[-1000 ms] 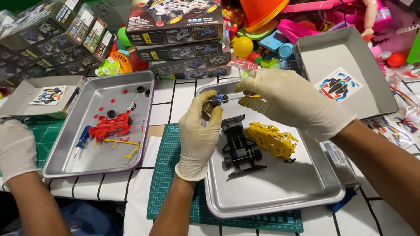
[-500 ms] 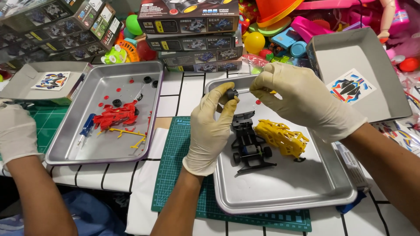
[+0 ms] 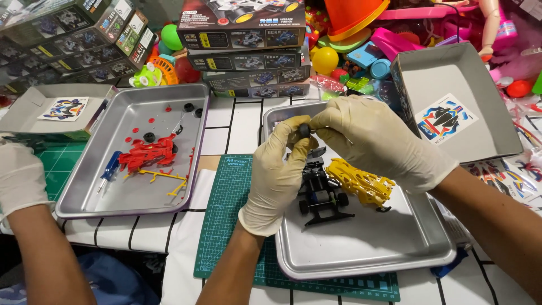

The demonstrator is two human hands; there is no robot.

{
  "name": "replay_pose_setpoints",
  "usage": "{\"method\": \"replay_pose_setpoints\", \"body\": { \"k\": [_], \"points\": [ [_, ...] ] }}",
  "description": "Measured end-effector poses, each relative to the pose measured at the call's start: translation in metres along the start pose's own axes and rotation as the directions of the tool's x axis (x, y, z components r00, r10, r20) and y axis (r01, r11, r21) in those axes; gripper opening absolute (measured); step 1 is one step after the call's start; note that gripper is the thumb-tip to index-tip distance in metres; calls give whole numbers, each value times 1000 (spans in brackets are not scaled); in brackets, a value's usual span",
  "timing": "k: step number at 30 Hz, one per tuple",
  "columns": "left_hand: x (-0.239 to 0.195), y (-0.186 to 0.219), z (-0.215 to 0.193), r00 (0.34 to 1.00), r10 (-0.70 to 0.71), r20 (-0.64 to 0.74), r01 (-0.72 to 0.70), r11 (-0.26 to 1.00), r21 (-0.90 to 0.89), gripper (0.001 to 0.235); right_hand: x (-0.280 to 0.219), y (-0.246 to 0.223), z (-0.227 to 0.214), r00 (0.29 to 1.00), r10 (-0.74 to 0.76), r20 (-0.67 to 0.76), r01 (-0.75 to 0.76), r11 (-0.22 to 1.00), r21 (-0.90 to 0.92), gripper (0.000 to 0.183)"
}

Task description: Assembling a miniature toy car by fitting gears, axles, and various plastic components onto a chassis.

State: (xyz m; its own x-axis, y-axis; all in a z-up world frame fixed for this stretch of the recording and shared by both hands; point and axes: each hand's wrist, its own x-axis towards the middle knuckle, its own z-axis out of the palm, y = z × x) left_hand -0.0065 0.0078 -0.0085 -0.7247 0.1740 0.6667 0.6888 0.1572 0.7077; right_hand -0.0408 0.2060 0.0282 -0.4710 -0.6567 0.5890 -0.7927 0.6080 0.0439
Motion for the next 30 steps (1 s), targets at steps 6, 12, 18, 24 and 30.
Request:
{"method": "replay_pose_setpoints", "body": {
  "k": [6, 12, 18, 24, 30],
  "points": [
    [0, 4, 9, 995, -26, -98, 24, 999, -26, 25, -15, 6, 29, 990, 111, -85, -110, 994, 7, 4],
    [-2, 13, 12, 984, 5, -178, -11, 999, -36, 34, -19, 7, 30, 993, 114, -38, -110, 989, 97, 8],
    [-1, 15, 11, 982, 23, -186, -26, 1000, -9, 37, -17, 3, 29, 994, 90, -53, -84, 991, 104, 8],
    [4, 18, 11, 984, -72, -163, 64, 996, -56, 29, -3, 1, -2, 992, 129, 0, -127, 972, 199, 6],
    [5, -7, 0, 960, -165, -226, 184, 981, 63, 25, -1, 17, -21, 968, 243, 58, -249, 943, 221, 27]
  ]
}}
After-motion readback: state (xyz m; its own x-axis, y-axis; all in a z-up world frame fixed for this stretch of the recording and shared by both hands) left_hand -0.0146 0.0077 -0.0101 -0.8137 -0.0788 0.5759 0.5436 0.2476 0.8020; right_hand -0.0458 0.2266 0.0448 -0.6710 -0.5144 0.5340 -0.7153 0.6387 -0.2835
